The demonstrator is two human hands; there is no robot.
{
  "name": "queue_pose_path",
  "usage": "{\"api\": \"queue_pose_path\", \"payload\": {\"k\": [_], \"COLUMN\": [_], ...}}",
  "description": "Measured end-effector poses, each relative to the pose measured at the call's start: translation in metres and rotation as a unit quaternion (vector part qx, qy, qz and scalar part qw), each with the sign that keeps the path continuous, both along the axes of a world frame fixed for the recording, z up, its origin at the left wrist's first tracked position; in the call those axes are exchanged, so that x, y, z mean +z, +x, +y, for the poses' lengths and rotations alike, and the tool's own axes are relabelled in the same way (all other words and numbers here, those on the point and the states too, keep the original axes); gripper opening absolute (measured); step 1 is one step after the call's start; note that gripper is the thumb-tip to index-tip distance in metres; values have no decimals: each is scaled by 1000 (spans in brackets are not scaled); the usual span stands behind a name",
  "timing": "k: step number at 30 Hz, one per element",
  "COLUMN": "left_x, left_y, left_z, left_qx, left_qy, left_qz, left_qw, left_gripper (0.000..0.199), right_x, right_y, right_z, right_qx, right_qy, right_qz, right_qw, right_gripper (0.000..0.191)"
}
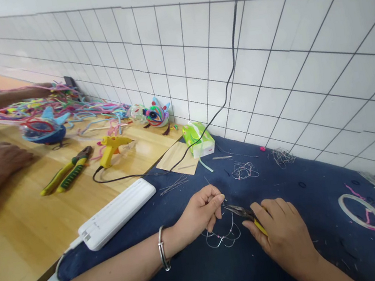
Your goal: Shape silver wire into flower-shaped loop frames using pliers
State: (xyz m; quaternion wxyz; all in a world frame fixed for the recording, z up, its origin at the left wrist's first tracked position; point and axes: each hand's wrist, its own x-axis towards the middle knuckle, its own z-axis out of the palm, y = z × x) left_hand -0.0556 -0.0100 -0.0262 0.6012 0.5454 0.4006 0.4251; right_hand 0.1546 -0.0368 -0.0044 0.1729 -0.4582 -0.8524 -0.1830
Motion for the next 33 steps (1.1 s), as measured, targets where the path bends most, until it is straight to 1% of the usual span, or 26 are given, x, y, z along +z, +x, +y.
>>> {"api": "queue_pose_path", "payload": {"k": [8,15,27,33], "left_x": [1,1,1,0], "left_y": [0,0,-1,0], "left_z": [-2,-3,-3,-2], "left_qx": [-16,-24,-42,-46], "left_qy": [8,12,11,7], "left_qz": [16,39,57,63], "left_qw": [1000,999,997,997], "left_gripper": [27,28,27,26], "right_x": [0,-3,-1,-5], "right_y": [-1,-1,-1,-1], "right_z": [0,0,-1,-1], "right_qx": [3,10,25,30], "right_qy": [1,-26,-11,1], "right_qz": [18,18,9,6], "right_qw": [1000,999,1000,1000], "right_gripper": [29,30,25,23]}}
